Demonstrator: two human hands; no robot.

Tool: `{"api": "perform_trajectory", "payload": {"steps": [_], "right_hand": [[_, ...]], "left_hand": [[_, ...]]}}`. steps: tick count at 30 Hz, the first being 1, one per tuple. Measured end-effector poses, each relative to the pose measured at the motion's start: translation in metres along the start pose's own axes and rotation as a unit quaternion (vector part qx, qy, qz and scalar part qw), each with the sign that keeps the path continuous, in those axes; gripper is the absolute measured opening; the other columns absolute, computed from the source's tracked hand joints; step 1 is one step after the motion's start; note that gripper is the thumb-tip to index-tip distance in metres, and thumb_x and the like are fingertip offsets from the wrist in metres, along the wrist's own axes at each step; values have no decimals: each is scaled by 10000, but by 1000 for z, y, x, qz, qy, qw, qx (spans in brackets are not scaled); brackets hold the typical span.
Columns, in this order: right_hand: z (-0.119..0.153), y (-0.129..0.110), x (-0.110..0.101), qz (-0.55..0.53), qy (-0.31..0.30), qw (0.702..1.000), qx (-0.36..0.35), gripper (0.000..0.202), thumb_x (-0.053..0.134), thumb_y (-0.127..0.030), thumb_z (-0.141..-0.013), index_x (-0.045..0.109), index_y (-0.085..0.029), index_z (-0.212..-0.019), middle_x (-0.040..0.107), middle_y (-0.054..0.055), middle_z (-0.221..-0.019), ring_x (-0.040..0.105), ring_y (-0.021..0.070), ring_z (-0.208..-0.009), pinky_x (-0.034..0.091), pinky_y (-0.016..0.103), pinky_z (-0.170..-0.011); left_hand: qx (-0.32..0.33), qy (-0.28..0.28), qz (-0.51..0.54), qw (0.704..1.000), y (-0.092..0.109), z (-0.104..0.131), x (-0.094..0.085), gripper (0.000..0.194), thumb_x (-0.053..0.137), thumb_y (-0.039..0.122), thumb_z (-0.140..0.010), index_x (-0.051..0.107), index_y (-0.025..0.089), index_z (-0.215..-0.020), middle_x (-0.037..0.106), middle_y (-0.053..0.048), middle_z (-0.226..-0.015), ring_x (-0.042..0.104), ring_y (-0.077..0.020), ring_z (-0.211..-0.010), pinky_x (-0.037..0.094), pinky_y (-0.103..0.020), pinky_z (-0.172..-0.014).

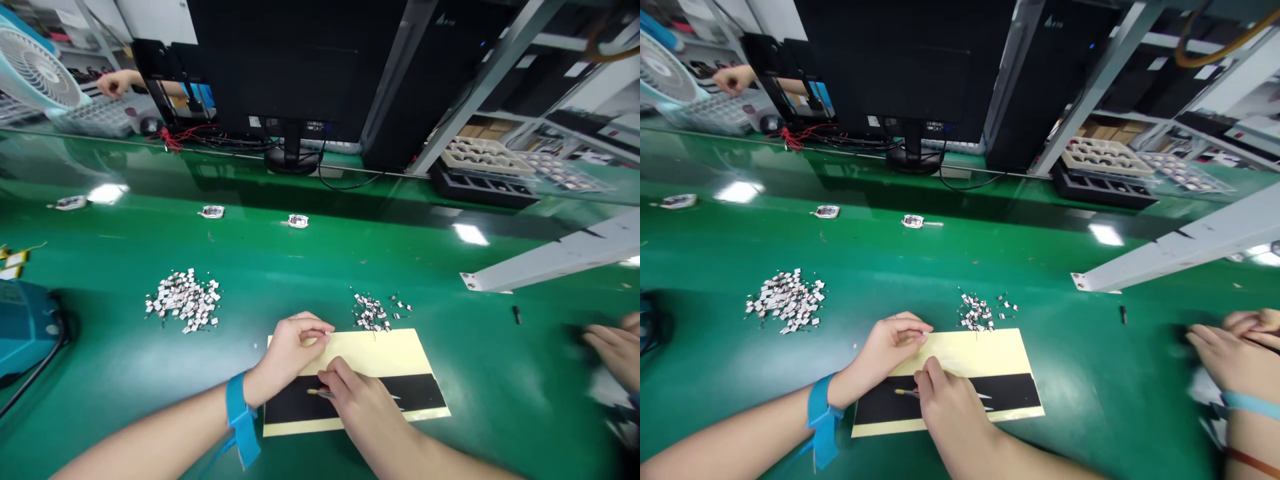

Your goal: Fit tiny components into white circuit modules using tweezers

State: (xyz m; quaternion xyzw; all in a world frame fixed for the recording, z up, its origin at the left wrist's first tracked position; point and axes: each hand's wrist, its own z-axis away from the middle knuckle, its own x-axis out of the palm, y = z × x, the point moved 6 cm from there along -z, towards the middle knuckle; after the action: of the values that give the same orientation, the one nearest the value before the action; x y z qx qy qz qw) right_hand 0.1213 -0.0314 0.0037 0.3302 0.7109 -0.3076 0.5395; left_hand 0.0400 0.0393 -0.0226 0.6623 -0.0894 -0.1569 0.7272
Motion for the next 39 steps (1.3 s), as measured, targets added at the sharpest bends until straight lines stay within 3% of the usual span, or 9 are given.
{"api": "perform_trajectory", "payload": {"steps": [5, 9, 13, 17, 24, 33, 36, 39], "right_hand": [[-1, 3, 5, -38, -40, 998, 14, 90, 548, -62, -709, 583, -145, -708, 576, 25, -665, 525, 123, -399, 356, 223, -346], [-9, 19, 10, -171, -138, 969, 110, 120, 661, -93, -624, 605, -150, -713, 604, 23, -719, 582, 143, -545, 418, 218, -486], [-15, 45, 7, -353, -168, 891, 230, 32, 626, -133, -646, 597, -147, -645, 572, -6, -622, 466, 87, -496, 339, 196, -467], [-19, 67, 2, -506, -99, 803, 299, 163, 590, -298, -689, 585, -138, -655, 543, -5, -649, 248, 51, -439, 200, 210, -419], [-22, 63, 6, -642, -60, 707, 290, 158, 615, -299, -673, 569, -151, -645, 571, 14, -706, 425, 96, -597, 287, 226, -543], [-23, 64, 4, -592, -74, 748, 291, 154, 601, -271, -673, 561, -133, -616, 443, -34, -561, 219, 56, -472, 170, 226, -448], [-23, 66, 5, -589, -86, 750, 289, 159, 604, -267, -671, 550, -137, -598, 340, -60, -502, 217, 59, -477, 168, 223, -448], [-23, 66, 7, -603, -103, 739, 282, 177, 611, -290, -671, 555, -135, -607, 389, -45, -550, 246, 60, -496, 186, 221, -459]], "left_hand": [[21, 6, -24, 999, 1, 0, 1, 147, 552, 115, -682, 655, 137, -784, 612, -55, -817, 609, -124, -712, 524, -232, -680], [57, 23, -54, 997, 5, 1, -1, 155, 550, 102, -682, 623, 146, -812, 626, -42, -799, 607, -111, -678, 520, -211, -644], [118, 71, -107, 985, 18, 9, -8, 124, 560, 120, -697, 596, 149, -813, 635, -30, -762, 604, -101, -642, 512, -194, -608], [202, 102, -152, 962, 34, 20, -10, 143, 580, 115, -698, 567, 156, -835, 638, -13, -739, 609, -87, -632, 507, -170, -612], [318, 115, -234, 912, 49, 29, -5, 171, 578, 95, -700, 538, 168, -850, 636, -1, -712, 602, -81, -600, 496, -159, -595], [349, 112, -284, 886, 49, 32, -2, 116, 534, 149, -754, 533, 176, -867, 661, -10, -718, 616, -103, -615, 504, -199, -612], [339, 99, -292, 889, 47, 31, -2, 136, 545, 150, -746, 537, 185, -877, 666, -13, -732, 623, -113, -640, 507, -203, -620], [331, 95, -288, 893, 47, 30, -1, 135, 542, 155, -746, 540, 188, -877, 668, -19, -738, 629, -119, -657, 510, -207, -628]]}}
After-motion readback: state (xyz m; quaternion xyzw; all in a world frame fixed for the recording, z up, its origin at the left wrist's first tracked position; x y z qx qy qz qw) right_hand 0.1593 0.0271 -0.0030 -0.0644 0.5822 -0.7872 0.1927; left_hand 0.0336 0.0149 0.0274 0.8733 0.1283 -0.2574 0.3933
